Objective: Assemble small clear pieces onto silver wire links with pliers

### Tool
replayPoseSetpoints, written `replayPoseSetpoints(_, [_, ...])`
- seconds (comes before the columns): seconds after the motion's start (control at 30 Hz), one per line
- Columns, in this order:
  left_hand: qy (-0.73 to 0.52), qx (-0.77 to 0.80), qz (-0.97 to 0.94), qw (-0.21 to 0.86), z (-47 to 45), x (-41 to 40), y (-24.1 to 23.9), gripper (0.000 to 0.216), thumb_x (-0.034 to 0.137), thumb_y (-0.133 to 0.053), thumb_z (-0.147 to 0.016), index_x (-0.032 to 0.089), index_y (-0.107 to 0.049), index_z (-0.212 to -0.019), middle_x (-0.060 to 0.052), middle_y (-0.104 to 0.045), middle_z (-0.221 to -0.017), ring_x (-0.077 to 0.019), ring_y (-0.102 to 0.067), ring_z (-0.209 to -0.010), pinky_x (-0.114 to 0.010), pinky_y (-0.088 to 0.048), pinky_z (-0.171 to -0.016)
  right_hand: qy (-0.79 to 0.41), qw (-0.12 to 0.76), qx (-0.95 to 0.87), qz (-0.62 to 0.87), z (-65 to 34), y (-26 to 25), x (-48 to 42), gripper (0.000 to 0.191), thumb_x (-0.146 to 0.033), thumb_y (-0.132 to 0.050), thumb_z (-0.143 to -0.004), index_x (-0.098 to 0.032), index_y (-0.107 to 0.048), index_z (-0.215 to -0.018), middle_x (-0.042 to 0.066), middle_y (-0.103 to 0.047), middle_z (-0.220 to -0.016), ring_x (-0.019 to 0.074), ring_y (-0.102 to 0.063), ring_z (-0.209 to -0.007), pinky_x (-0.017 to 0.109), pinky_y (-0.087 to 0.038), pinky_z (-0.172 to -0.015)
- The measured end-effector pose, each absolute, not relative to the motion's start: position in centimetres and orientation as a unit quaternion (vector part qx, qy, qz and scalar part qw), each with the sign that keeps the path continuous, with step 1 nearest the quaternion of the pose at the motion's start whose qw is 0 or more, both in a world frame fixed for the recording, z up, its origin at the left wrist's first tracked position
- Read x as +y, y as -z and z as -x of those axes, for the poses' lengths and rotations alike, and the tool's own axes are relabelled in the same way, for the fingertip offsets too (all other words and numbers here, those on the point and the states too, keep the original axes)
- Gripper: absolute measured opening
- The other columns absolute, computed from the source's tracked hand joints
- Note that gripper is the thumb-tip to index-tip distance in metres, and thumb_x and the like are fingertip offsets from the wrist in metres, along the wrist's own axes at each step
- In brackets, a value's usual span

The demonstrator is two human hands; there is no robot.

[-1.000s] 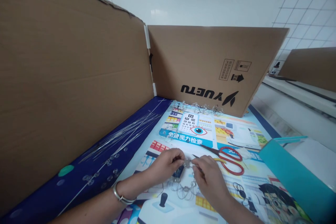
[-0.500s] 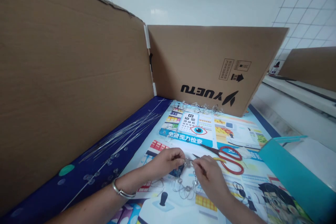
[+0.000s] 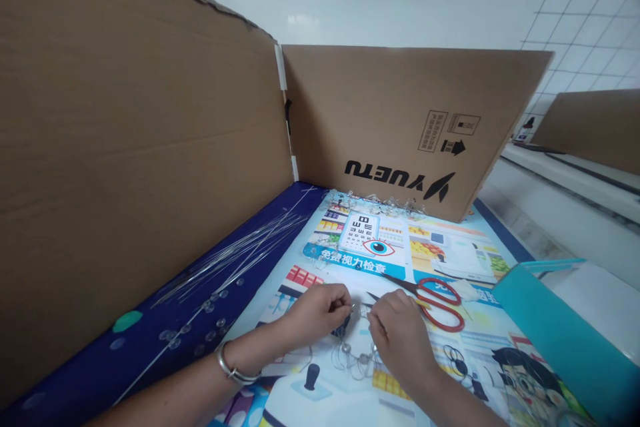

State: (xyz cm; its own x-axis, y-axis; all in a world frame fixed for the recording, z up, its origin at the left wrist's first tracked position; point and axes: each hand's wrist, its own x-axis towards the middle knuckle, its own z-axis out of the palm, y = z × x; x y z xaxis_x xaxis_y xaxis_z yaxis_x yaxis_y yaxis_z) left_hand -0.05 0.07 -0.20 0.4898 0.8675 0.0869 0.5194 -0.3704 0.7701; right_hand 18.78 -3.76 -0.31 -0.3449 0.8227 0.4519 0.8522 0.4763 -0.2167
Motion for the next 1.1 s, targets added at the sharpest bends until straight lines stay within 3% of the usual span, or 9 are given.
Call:
replayPoseSetpoints(0.23, [-0.247, 0.465, -0.799, 0.291, -0.1, -0.1, 0.7, 0.007, 0.017, -0.047, -0.075, 0.018, -0.054, -0.071, 0.003, -0.055, -0.058, -0.0106, -0.046, -0.054, -0.019, -0.027, -0.048, 0.117, 0.203, -0.854, 0.465, -18.6, 0.7, -4.0, 0.023, -0.007, -0.039, -0.081, -0.018, -0.052, -0.067, 0.005, -0.049, -0.070, 0.0187, -0.038, -0.071, 0.034, -0.027, -0.066])
replayPoseSetpoints(0.6, [-0.230, 0.478, -0.804, 0.267, -0.1, -0.2, 0.3, 0.008, 0.016, -0.046, -0.074, 0.018, -0.053, -0.072, 0.003, -0.054, -0.059, -0.0107, -0.046, -0.054, -0.018, -0.028, -0.049, -0.023, 0.245, -0.808, 0.536, -19.0, 0.5, -2.9, 0.018, -0.023, -0.043, -0.086, -0.019, -0.051, -0.070, 0.002, -0.053, -0.070, 0.0169, -0.045, -0.071, 0.029, -0.031, -0.065])
replayPoseSetpoints(0.77, [-0.214, 0.465, -0.786, 0.346, 0.3, 0.0, -0.6, 0.012, 0.024, -0.045, -0.078, 0.017, -0.054, -0.073, 0.003, -0.055, -0.058, -0.0103, -0.048, -0.053, -0.017, -0.030, -0.048, -0.079, 0.275, -0.801, 0.526, -19.3, 0.1, -3.1, 0.021, -0.025, -0.040, -0.088, -0.021, -0.054, -0.073, 0.001, -0.055, -0.070, 0.0169, -0.046, -0.070, 0.029, -0.032, -0.066])
replayPoseSetpoints(0.93, [-0.189, 0.448, -0.726, 0.486, 1.3, 0.7, -1.2, 0.023, 0.038, -0.043, -0.083, 0.017, -0.052, -0.083, 0.002, -0.058, -0.061, -0.0091, -0.048, -0.045, -0.017, -0.033, -0.043, -0.150, 0.365, -0.743, 0.540, -20.0, 0.0, -3.2, 0.017, -0.027, -0.043, -0.087, -0.021, -0.057, -0.080, 0.001, -0.058, -0.075, 0.0165, -0.050, -0.073, 0.028, -0.036, -0.068])
replayPoseSetpoints(1.1, [-0.197, 0.440, -0.708, 0.516, 1.8, 1.4, -1.0, 0.027, 0.042, -0.045, -0.082, 0.016, -0.050, -0.080, 0.001, -0.059, -0.063, -0.0088, -0.049, -0.045, -0.018, -0.035, -0.044, -0.161, 0.376, -0.726, 0.554, -20.5, 0.1, -3.1, 0.013, -0.026, -0.047, -0.084, -0.022, -0.057, -0.079, 0.001, -0.057, -0.075, 0.0166, -0.050, -0.073, 0.029, -0.037, -0.066])
